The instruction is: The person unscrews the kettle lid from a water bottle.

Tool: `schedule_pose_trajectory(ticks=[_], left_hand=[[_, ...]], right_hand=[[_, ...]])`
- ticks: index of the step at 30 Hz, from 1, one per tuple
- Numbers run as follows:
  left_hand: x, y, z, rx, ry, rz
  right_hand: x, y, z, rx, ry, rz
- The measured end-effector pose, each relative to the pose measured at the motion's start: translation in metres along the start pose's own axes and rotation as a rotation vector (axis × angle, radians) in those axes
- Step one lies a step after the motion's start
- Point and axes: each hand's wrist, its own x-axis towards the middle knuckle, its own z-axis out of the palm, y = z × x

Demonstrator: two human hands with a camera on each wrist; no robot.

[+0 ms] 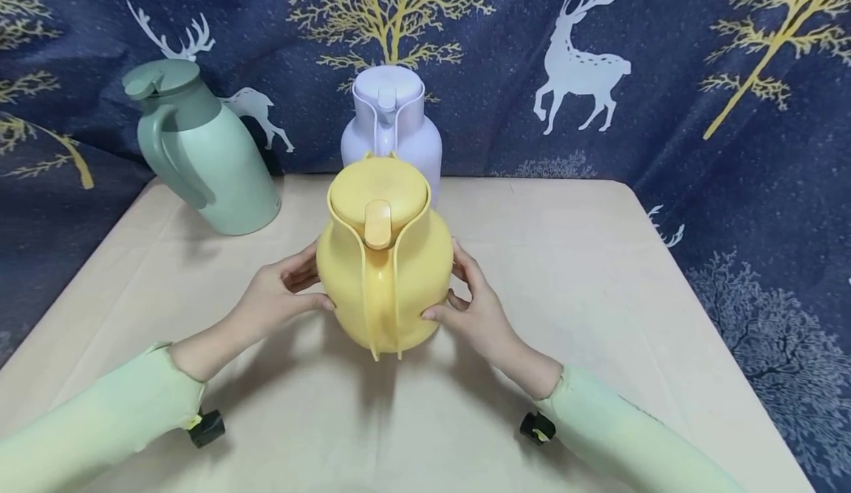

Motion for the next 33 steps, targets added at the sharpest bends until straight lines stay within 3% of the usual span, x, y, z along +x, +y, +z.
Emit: schedule_pose_trajectory(ticks=[16,20,23,26,29,31,33], left_hand=[[0.001,0.0,-0.009,0.029,-0.045,0.005],[-0.001,0.003,-0.013,0.12,-0.061,0.004],[-0.005,0.017,-0.017,0.249,-0.053,0.021],[-0.012,0.042,-0.021,0.315,0.028,0.067],[-0.022,0.064,-0.022,0.284,0.109,0.16],[-0.027,0.075,-0.018,0.27,0.099,0.248],[-0.029,0.081,-0.012,0.277,0.037,0.337]], right_hand=[[-0.001,0.0,0.006,-0.054,0.0,-0.019],[-0.001,0.0,0.008,-0.065,-0.004,-0.01],[-0.002,0.0,0.009,-0.082,-0.005,-0.011],[-0.003,0.0,0.009,-0.09,-0.01,-0.023],[-0.002,-0.001,0.009,-0.089,-0.019,-0.023],[-0.002,-0.001,0.008,-0.091,-0.022,-0.018],[-0.002,-0.001,0.007,-0.092,-0.02,-0.014]])
